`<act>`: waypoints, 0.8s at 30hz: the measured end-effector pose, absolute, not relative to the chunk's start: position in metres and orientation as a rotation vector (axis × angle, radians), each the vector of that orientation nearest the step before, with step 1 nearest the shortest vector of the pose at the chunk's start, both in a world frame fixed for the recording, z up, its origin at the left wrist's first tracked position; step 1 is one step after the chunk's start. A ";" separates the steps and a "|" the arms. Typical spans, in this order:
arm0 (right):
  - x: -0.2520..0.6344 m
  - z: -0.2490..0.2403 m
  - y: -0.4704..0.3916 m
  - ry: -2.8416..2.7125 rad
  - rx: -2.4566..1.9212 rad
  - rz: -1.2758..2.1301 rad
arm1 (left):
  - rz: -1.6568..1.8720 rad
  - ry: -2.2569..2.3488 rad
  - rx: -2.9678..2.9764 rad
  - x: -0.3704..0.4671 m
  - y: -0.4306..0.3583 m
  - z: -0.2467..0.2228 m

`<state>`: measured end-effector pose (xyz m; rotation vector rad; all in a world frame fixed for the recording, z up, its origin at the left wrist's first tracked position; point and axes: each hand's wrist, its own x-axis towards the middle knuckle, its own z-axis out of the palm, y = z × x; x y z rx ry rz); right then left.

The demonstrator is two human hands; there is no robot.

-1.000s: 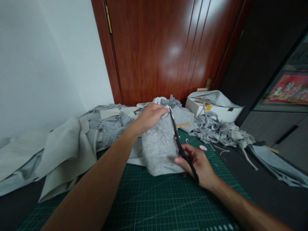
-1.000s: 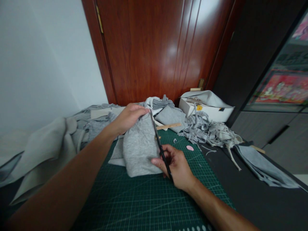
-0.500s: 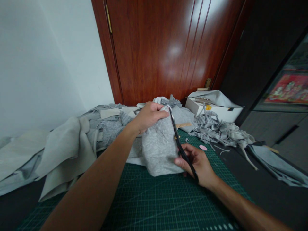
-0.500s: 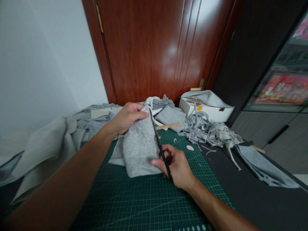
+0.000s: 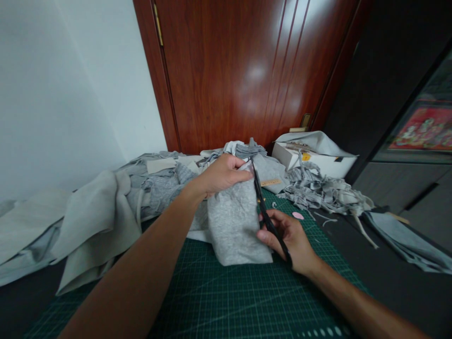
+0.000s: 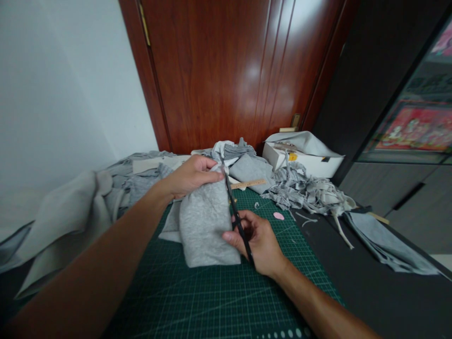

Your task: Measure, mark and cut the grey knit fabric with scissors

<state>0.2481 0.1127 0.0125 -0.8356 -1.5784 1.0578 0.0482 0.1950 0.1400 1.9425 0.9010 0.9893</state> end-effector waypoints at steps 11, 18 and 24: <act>0.246 0.014 0.110 -1.587 -0.939 1.055 | 0.901 0.877 2.008 0.048 0.196 0.139; 0.244 0.013 0.109 -1.539 -0.956 1.066 | 0.868 0.902 2.022 0.045 0.196 0.140; 0.247 0.022 0.111 -1.413 -0.948 0.988 | 0.793 0.897 1.990 0.046 0.193 0.140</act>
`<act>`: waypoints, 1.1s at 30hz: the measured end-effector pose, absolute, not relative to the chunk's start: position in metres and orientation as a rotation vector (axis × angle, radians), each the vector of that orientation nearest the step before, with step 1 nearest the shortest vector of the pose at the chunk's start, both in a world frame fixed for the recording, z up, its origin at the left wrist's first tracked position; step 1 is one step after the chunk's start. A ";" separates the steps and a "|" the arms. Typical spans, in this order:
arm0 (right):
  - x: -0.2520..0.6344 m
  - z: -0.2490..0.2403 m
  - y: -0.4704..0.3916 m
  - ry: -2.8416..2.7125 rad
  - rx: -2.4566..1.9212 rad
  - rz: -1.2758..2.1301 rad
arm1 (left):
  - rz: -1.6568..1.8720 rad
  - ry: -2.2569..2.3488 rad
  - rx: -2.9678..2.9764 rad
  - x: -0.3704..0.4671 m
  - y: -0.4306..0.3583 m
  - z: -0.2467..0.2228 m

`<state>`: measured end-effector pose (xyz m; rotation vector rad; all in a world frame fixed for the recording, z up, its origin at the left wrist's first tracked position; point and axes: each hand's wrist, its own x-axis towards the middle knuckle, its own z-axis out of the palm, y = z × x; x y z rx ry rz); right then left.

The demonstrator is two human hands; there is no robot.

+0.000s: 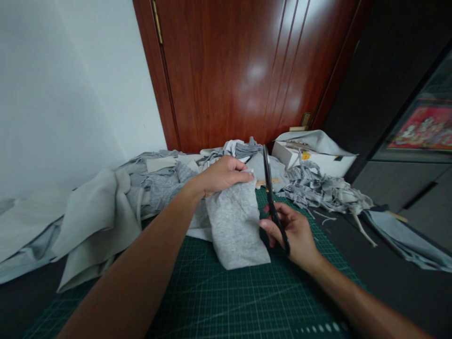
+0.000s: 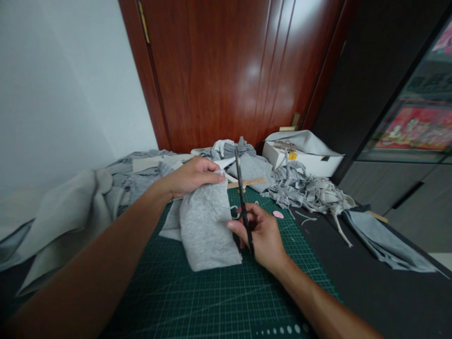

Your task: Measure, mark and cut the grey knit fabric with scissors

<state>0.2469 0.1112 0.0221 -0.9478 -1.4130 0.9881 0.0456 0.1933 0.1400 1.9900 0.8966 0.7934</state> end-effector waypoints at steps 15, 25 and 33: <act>0.260 0.027 0.124 -1.372 -0.980 1.150 | 1.117 0.716 1.651 0.047 0.206 0.139; 0.254 0.025 0.126 -1.219 -1.036 1.176 | 1.335 0.683 1.503 0.044 0.197 0.160; 0.252 0.021 0.125 -1.061 -1.000 1.408 | 1.405 0.700 1.516 0.050 0.179 0.173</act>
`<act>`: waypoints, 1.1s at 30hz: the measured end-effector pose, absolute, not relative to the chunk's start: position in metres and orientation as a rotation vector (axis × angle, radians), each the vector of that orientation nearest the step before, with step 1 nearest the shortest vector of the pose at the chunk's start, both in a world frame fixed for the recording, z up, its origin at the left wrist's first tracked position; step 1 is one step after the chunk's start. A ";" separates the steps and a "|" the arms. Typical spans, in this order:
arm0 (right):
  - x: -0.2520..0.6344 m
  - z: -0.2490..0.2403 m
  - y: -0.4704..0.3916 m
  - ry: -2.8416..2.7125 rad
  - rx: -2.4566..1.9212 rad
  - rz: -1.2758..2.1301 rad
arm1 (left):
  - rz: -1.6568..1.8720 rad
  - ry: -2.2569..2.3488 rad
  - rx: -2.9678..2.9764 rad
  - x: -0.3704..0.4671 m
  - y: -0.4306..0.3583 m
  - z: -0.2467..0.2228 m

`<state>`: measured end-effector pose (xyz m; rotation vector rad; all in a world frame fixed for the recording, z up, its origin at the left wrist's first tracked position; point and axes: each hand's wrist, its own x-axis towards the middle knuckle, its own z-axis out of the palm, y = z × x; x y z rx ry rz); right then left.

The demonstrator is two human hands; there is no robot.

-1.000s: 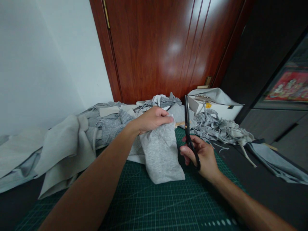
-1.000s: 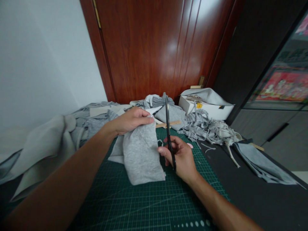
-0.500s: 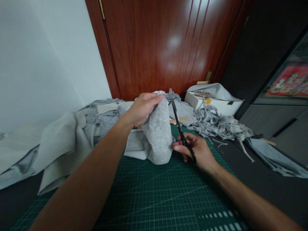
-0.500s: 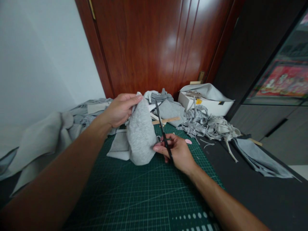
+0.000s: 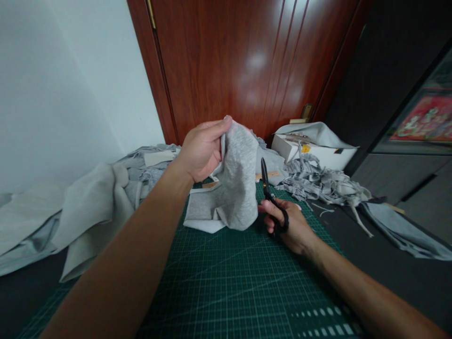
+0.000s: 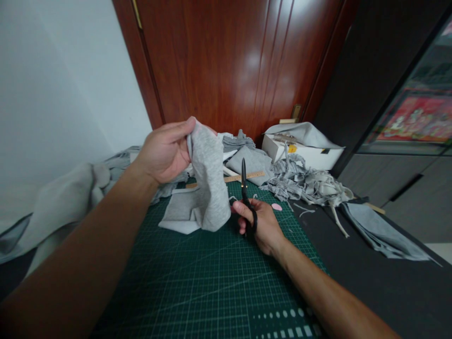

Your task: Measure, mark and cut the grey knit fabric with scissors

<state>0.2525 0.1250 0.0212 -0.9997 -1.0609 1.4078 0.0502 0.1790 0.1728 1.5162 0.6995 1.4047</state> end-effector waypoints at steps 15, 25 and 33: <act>0.277 0.045 0.137 -0.839 -0.698 1.275 | 1.438 0.802 1.605 0.033 0.216 0.148; 0.285 0.044 0.142 -0.776 -0.689 1.225 | 1.393 0.752 1.505 0.036 0.225 0.134; 0.292 0.045 0.147 -0.707 -0.641 1.179 | 1.203 0.706 1.476 0.038 0.223 0.125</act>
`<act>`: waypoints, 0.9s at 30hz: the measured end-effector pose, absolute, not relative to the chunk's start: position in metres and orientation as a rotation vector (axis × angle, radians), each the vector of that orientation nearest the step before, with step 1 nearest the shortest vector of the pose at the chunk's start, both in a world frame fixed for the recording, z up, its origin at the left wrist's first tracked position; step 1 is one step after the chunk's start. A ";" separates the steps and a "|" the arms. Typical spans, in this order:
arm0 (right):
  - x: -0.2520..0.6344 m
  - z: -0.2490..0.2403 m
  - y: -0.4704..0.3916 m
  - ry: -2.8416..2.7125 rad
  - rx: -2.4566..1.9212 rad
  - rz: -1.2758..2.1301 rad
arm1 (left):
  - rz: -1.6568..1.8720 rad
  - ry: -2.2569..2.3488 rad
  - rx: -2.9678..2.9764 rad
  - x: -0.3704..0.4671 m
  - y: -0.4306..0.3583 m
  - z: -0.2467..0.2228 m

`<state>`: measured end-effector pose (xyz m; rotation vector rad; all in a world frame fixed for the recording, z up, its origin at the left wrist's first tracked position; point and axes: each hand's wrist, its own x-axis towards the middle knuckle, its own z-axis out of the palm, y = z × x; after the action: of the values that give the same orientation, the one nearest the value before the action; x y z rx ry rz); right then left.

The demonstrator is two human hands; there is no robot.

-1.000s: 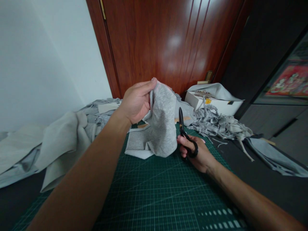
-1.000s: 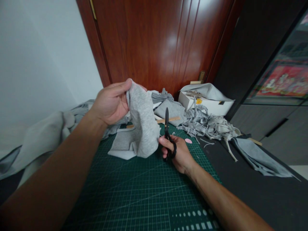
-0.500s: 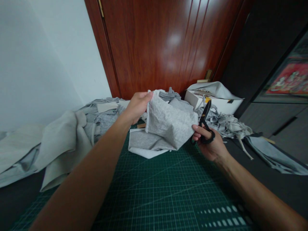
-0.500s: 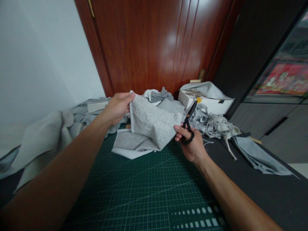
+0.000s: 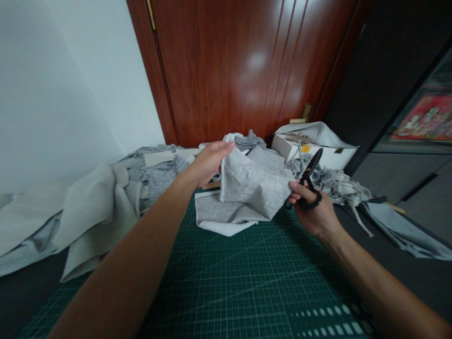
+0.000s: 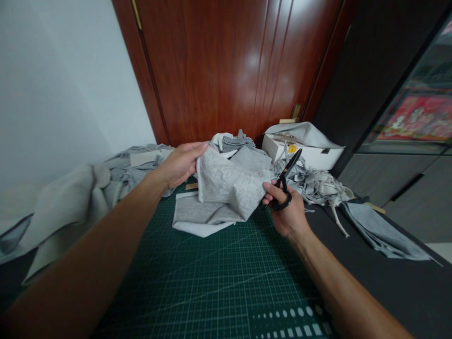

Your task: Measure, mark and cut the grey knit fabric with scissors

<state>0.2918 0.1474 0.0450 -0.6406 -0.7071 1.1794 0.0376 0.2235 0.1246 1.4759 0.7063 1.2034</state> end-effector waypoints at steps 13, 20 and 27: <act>0.303 0.049 0.153 -0.657 -0.629 1.137 | 0.516 1.144 1.809 0.031 0.249 0.071; 0.306 0.049 0.153 -0.690 -0.617 1.130 | 0.057 1.195 2.070 0.037 0.241 0.079; 0.307 0.048 0.154 -0.673 -0.619 1.122 | 0.069 1.071 2.145 0.045 0.233 0.081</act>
<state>0.3070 0.1538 0.0483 -0.6189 -0.6728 1.1217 0.0446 0.2334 0.0811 2.1452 1.0708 0.0685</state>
